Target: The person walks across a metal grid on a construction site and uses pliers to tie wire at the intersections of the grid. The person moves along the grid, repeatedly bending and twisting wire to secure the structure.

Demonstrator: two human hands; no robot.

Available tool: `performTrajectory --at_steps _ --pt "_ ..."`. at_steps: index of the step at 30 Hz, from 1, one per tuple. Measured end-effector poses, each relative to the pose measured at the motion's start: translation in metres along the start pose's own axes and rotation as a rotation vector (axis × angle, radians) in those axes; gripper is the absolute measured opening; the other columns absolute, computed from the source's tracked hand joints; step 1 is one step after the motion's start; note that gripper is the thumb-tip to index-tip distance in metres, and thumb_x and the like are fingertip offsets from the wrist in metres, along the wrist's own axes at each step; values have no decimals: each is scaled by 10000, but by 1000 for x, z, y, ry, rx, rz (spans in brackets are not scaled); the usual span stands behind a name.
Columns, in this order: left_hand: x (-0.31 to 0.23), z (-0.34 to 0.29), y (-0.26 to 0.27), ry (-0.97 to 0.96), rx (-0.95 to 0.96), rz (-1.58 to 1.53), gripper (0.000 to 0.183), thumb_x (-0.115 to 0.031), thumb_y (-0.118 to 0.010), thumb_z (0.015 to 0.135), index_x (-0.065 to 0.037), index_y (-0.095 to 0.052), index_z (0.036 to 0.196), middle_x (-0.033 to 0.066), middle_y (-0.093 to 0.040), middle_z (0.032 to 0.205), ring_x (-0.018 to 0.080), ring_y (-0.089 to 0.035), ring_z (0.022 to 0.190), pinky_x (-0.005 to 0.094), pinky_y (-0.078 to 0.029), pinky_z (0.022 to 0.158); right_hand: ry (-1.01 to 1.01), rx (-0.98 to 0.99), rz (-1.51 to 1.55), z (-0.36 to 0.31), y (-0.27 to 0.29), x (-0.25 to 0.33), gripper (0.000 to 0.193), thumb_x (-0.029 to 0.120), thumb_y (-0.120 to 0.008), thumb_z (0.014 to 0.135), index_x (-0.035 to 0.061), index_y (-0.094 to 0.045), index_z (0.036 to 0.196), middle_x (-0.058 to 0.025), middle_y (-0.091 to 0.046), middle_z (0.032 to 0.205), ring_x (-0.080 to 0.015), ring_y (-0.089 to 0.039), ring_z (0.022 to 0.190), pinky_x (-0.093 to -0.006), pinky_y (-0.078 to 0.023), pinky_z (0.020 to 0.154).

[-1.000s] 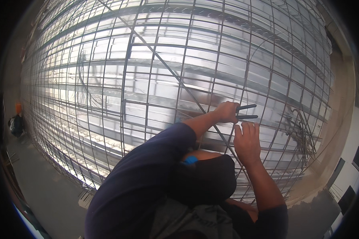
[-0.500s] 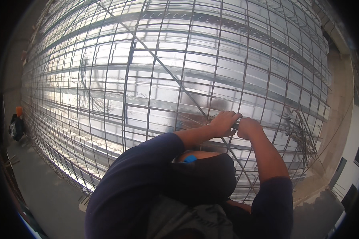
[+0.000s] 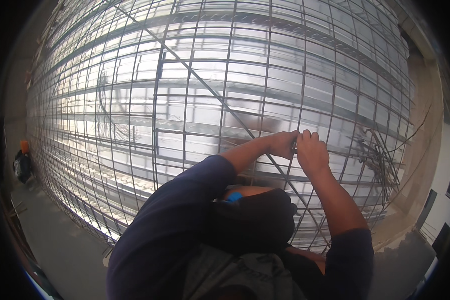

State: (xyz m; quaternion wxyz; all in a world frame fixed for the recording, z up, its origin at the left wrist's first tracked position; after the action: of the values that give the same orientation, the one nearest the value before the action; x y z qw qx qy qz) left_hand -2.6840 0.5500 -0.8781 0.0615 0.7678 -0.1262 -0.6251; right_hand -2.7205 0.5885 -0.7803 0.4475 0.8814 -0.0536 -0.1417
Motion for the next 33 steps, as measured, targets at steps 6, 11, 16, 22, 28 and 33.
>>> performTrajectory --at_steps 6,11,16,22,28,33 --pt "-11 -31 -25 53 -143 228 658 -272 -761 677 -99 -435 1221 160 -614 1013 362 -597 971 465 -466 817 -262 978 784 -7 -38 -23 591 518 -727 716 22 -660 1030 -147 -686 942 -243 -682 867 -388 -540 748" --pt "-12 -9 -17 117 55 128 541 -165 -709 679 -59 -453 1144 204 -627 1014 386 -601 985 465 -484 816 7 182 224 -18 -4 -17 609 452 -781 695 73 -612 1141 -109 -600 1068 -284 -593 1053 -381 -500 837" --pt "-22 -2 -18 94 170 211 586 -119 -646 686 -50 -481 1243 177 -628 1058 353 -595 1028 481 -452 886 -49 423 421 -20 -41 -35 407 426 -721 752 48 -672 895 -86 -677 852 -221 -679 813 -369 -514 652" --pt "-26 -29 73 131 -326 85 600 -173 -616 772 -51 -449 1335 209 -525 1273 327 -490 1220 400 -401 1024 -272 716 1006 -52 -66 -100 316 330 -599 782 23 -670 797 -85 -692 725 -180 -693 626 -295 -421 475" --pt "-35 -49 147 313 -522 -92 405 -128 -536 825 43 -564 1192 156 -666 1035 218 -630 911 317 -477 833 -357 280 1294 -80 -71 -179 295 246 -540 763 -33 -604 694 -120 -619 612 -207 -642 530 -330 -484 527" --pt "-141 8 236 199 -512 14 412 -189 -577 818 6 -588 1180 134 -643 1080 212 -619 999 315 -480 837 -392 105 1508 -106 -66 -270 330 259 -512 884 -21 -568 1050 -99 -617 646 -139 -609 498 -221 -382 370"
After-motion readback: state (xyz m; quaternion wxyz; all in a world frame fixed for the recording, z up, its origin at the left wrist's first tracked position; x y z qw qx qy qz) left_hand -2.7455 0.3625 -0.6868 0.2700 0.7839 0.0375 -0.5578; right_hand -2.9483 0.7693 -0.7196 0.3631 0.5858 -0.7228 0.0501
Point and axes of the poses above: each hand's wrist, its own z-axis towards the middle knuckle, its own y-axis out of the back of the hand, x = y × z, the point moved 7 cm from there along z, towards the middle knuckle
